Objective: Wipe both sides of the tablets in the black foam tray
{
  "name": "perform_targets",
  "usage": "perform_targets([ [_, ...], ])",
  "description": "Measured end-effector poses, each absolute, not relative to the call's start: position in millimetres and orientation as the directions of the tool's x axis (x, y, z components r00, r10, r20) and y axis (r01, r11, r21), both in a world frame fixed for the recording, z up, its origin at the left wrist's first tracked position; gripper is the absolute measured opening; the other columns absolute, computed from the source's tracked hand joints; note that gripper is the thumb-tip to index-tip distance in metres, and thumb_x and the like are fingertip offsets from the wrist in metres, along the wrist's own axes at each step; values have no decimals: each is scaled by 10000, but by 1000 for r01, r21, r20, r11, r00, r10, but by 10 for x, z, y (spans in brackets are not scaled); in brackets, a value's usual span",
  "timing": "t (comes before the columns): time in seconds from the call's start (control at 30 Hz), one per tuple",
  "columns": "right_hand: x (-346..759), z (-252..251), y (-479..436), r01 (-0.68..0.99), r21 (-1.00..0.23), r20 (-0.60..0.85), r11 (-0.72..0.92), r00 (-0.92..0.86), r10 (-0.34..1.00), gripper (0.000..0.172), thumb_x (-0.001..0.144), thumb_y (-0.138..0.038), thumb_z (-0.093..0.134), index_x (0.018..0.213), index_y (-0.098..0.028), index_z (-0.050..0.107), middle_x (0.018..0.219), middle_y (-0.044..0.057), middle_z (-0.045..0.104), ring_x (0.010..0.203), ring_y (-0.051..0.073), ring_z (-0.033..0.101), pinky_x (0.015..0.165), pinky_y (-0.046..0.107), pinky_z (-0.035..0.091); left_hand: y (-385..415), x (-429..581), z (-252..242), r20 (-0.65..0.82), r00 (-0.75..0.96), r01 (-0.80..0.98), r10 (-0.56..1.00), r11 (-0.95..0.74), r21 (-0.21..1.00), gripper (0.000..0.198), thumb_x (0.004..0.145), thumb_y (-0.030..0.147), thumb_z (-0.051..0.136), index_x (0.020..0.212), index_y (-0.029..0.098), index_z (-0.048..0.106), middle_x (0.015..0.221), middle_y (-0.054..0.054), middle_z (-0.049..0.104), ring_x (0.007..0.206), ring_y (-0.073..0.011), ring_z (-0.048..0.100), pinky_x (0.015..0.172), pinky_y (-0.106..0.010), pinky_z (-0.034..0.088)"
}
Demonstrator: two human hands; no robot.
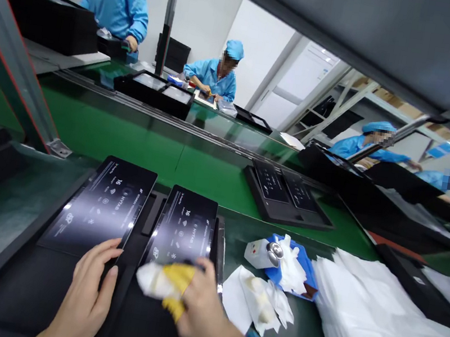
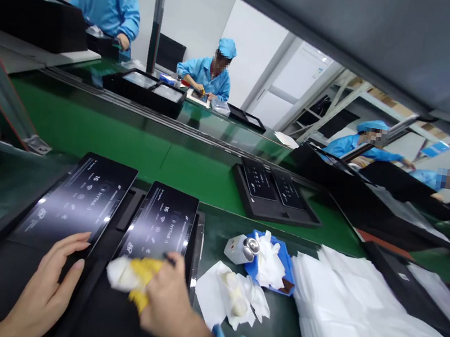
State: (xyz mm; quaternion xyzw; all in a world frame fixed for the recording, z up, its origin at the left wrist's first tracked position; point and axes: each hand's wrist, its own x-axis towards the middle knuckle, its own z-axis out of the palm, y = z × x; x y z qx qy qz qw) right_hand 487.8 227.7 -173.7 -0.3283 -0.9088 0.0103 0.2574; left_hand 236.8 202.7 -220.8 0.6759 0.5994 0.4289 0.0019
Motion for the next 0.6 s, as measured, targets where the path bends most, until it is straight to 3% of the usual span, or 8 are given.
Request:
perform_targets([
  [0.13, 5087, -1658, 2896, 841, -116, 613, 529, -358, 704, 364, 905, -204, 561, 1264, -147, 562, 1115, 128, 668, 990, 257, 601, 984, 465, 285, 2044, 2391, -2246, 595, 104, 895, 797, -336, 294, 292, 897, 304, 433, 1172, 237, 505, 1341, 73, 534, 1295, -4, 412, 1210, -181, 171],
  [0.2, 5081, -1717, 2907, 871, -99, 623, 481, -323, 712, 334, 875, -186, 566, 1202, -120, 596, 1076, 146, 666, 961, 271, 595, 950, 467, 306, 2047, 2422, -2268, 591, 186, 916, 785, -356, 185, 323, 887, 325, 462, 1195, 241, 512, 1365, 81, 529, 1327, -6, 389, 1257, -185, 93],
  [0.37, 4905, -1846, 2168, 675, -204, 441, 709, -584, 682, 463, 876, -214, 565, 1335, -238, 511, 1191, 65, 632, 1075, 227, 563, 1077, 463, 188, 2082, 2491, -2344, 601, 333, 914, 727, -406, -15, 454, 816, 426, 564, 1250, 291, 557, 1428, 112, 491, 1400, -60, 341, 1339, -278, -79],
  [0.43, 4945, -1815, 2156, 661, -244, 331, 710, -631, 701, 497, 886, -268, 603, 1369, -270, 486, 1222, 54, 625, 1083, 214, 568, 1093, 451, 194, 2130, 2491, -2394, 644, 373, 898, 668, -436, -67, 453, 789, 445, 572, 1215, 297, 598, 1393, 97, 533, 1362, -80, 379, 1350, -323, -94],
  [0.5, 5075, -1690, 2486, 799, -200, 226, 566, -525, 821, 509, 875, -285, 642, 1364, -251, 504, 1205, 65, 638, 1094, 226, 572, 1063, 441, 266, 2188, 2489, -2470, 689, 399, 883, 605, -457, -110, 424, 775, 451, 562, 1166, 303, 634, 1327, 88, 588, 1302, -86, 422, 1357, -352, -92],
  [0.6, 5264, -1333, 3293, 989, -45, 224, 139, -126, 966, 399, 881, -218, 615, 1267, -119, 592, 1055, 155, 658, 1060, 301, 586, 949, 452, 374, 2241, 2537, -2647, 726, 363, 893, 584, -439, -93, 364, 808, 412, 500, 1132, 343, 650, 1278, 90, 619, 1292, -78, 429, 1350, -358, -108],
])
